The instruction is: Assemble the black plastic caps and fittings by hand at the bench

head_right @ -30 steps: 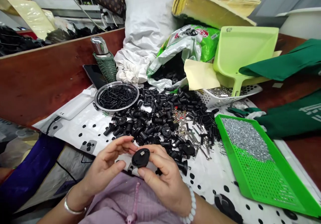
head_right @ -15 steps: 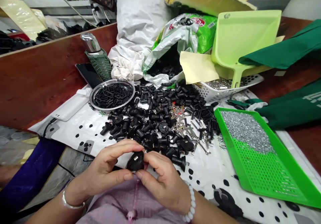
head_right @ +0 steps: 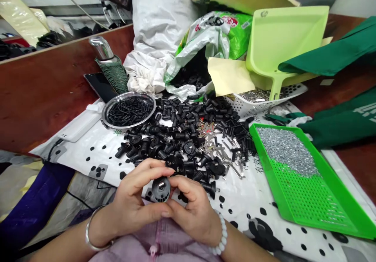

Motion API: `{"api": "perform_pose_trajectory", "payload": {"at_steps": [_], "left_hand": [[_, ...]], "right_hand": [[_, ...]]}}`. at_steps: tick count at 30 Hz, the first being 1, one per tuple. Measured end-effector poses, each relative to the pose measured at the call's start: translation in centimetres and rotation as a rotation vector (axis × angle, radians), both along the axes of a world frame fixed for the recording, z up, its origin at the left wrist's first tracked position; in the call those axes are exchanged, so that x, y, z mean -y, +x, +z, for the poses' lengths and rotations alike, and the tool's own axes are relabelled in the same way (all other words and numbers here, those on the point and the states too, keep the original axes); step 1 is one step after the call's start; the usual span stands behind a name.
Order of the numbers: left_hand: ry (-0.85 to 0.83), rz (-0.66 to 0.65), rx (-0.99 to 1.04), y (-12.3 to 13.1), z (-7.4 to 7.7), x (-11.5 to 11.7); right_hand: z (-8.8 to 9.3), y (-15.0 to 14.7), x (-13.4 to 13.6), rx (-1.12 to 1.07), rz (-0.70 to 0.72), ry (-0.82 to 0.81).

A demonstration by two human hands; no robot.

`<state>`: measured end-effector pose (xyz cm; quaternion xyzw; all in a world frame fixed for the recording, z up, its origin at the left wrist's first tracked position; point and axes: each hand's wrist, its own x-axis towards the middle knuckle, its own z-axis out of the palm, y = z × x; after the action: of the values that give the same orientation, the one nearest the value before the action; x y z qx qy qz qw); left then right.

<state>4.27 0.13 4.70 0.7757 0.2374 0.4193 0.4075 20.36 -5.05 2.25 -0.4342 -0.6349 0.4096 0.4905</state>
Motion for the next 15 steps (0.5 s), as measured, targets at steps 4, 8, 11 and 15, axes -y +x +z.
{"api": "perform_pose_trajectory", "payload": {"at_steps": [4, 8, 11, 15], "left_hand": [[0.06, 0.13, -0.021, 0.7, 0.0, 0.7], [0.115, 0.148, -0.045, 0.5, -0.1, 0.9], [0.113, 0.108, -0.064, 0.1, -0.1, 1.0], [0.069, 0.109, -0.082, -0.2, -0.2, 1.0]], "right_hand": [[-0.5, -0.1, 0.1, -0.024, -0.053, 0.005], [-1.0, -0.4, 0.5, -0.006, -0.13, -0.008], [-1.0, -0.8, 0.6, 0.035, -0.18, -0.02], [-0.7, -1.1, 0.7, 0.12, -0.25, 0.032]]}}
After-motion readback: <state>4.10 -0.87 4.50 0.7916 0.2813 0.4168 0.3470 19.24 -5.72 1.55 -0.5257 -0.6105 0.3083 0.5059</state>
